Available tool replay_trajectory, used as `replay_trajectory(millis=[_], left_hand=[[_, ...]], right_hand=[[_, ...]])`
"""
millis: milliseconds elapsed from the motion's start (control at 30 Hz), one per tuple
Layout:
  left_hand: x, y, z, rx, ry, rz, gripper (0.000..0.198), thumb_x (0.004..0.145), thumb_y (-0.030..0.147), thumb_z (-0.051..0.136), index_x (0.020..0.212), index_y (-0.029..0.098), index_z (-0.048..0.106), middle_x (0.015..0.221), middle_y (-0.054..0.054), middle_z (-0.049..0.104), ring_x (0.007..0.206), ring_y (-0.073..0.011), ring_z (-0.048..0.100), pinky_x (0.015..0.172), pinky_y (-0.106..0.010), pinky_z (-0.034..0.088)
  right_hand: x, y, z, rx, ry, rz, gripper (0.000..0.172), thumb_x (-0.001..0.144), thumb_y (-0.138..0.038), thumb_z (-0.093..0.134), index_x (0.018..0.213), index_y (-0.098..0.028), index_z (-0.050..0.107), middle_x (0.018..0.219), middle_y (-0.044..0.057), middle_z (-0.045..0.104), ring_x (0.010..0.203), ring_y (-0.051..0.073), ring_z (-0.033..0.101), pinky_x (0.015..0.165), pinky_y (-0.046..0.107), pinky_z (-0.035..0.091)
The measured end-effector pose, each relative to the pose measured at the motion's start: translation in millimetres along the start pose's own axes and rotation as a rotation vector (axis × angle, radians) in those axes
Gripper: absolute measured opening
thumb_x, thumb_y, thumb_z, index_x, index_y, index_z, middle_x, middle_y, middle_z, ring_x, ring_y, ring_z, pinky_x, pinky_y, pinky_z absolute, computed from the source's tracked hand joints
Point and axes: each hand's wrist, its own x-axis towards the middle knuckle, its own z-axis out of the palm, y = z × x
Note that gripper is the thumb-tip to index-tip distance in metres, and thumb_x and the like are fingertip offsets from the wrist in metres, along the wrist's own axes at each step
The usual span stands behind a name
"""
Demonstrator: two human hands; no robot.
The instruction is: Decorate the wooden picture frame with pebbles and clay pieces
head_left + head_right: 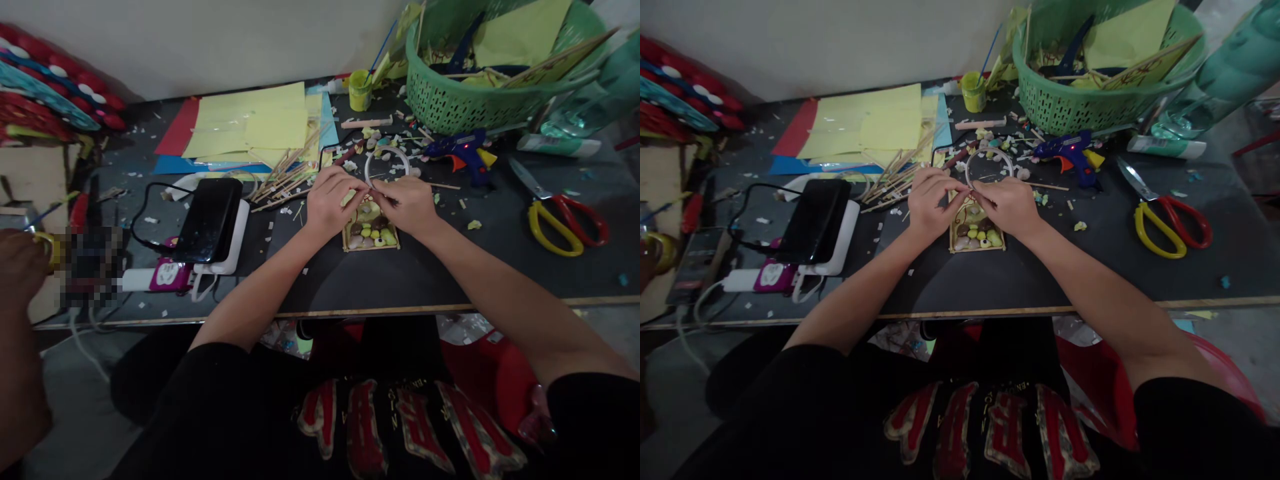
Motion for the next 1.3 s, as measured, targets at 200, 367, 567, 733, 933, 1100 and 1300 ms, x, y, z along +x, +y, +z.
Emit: replay_trajectory(millis=[200, 367, 567, 733, 933, 1100, 1300], left_hand=[[1.8, 2.9, 0.3, 0.017, 0.007, 0.027, 0.018, 0.095, 0.034, 0.053, 0.084, 0.02, 0.059, 0.081, -0.001, 0.068, 0.09, -0.0179, 0.062, 0.089, -0.038, 0.049], [1.9, 6.9, 0.4, 0.112, -0.073, 0.142, 0.016, 0.095, 0.026, 0.046, 0.082, 0.02, 0.053, 0.079, -0.003, 0.063, 0.086, -0.0186, 0.061, 0.083, -0.037, 0.05], [2.4, 13.6, -0.6, 0.245, -0.098, 0.309, 0.014, 0.096, 0.025, 0.044, 0.086, 0.019, 0.051, 0.078, -0.003, 0.059, 0.078, -0.0175, 0.057, 0.073, -0.034, 0.049], [2.9, 12.5, -2.3, 0.167, -0.161, 0.296, 0.022, 0.1, 0.029, 0.036, 0.088, 0.021, 0.052, 0.079, -0.003, 0.058, 0.083, -0.0177, 0.058, 0.077, -0.036, 0.05], [-0.1, 17.9, -6.7, 0.146, -0.112, 0.29, 0.03, 0.102, 0.036, 0.029, 0.087, 0.023, 0.051, 0.078, -0.002, 0.057, 0.08, -0.0165, 0.059, 0.079, -0.038, 0.051], [6.7, 22.9, -15.3, -0.003, 0.007, -0.003, 0.035, 0.102, 0.047, 0.03, 0.085, 0.023, 0.05, 0.074, -0.002, 0.055, 0.078, -0.0164, 0.057, 0.079, -0.039, 0.05], [8.5, -3.4, -6.4, -0.346, -0.253, -0.231, 0.034, 0.098, 0.052, 0.042, 0.09, 0.022, 0.056, 0.078, -0.002, 0.056, 0.079, -0.0148, 0.055, 0.073, -0.03, 0.049]], right_hand=[[5.0, -8.1, -9.5, 0.04, -0.046, -0.027, 0.031, 0.095, -0.035, 0.044, 0.081, -0.022, 0.069, 0.066, 0.002, 0.066, 0.064, 0.018, 0.062, 0.068, 0.032, 0.043], [7.8, -16.2, -13.4, 0.048, 0.017, -0.036, 0.023, 0.084, -0.024, 0.051, 0.063, -0.021, 0.059, 0.054, -0.001, 0.055, 0.055, 0.014, 0.052, 0.063, 0.03, 0.037], [9.3, -17.7, -17.0, 0.124, -0.012, 0.004, 0.022, 0.071, -0.021, 0.051, 0.05, -0.02, 0.044, 0.047, -0.003, 0.041, 0.05, 0.011, 0.038, 0.059, 0.029, 0.032], [12.6, -23.4, -25.3, 0.408, -0.104, 0.118, 0.023, 0.073, -0.023, 0.05, 0.051, -0.019, 0.047, 0.046, -0.004, 0.038, 0.046, 0.008, 0.035, 0.052, 0.026, 0.028], [12.2, -21.1, -23.8, 0.586, -0.099, 0.308, 0.028, 0.078, -0.032, 0.05, 0.053, -0.019, 0.053, 0.047, -0.003, 0.044, 0.047, 0.008, 0.036, 0.048, 0.025, 0.031], [11.2, 9.6, -19.8, 0.302, -0.007, 0.327, 0.03, 0.087, -0.033, 0.048, 0.072, -0.02, 0.07, 0.062, 0.003, 0.063, 0.061, 0.016, 0.053, 0.068, 0.037, 0.047], [9.5, 16.8, -10.7, 0.056, -0.041, 0.186, 0.016, 0.076, -0.032, 0.069, 0.086, -0.023, 0.077, 0.1, 0.006, 0.072, 0.1, 0.028, 0.058, 0.088, 0.047, 0.045]])
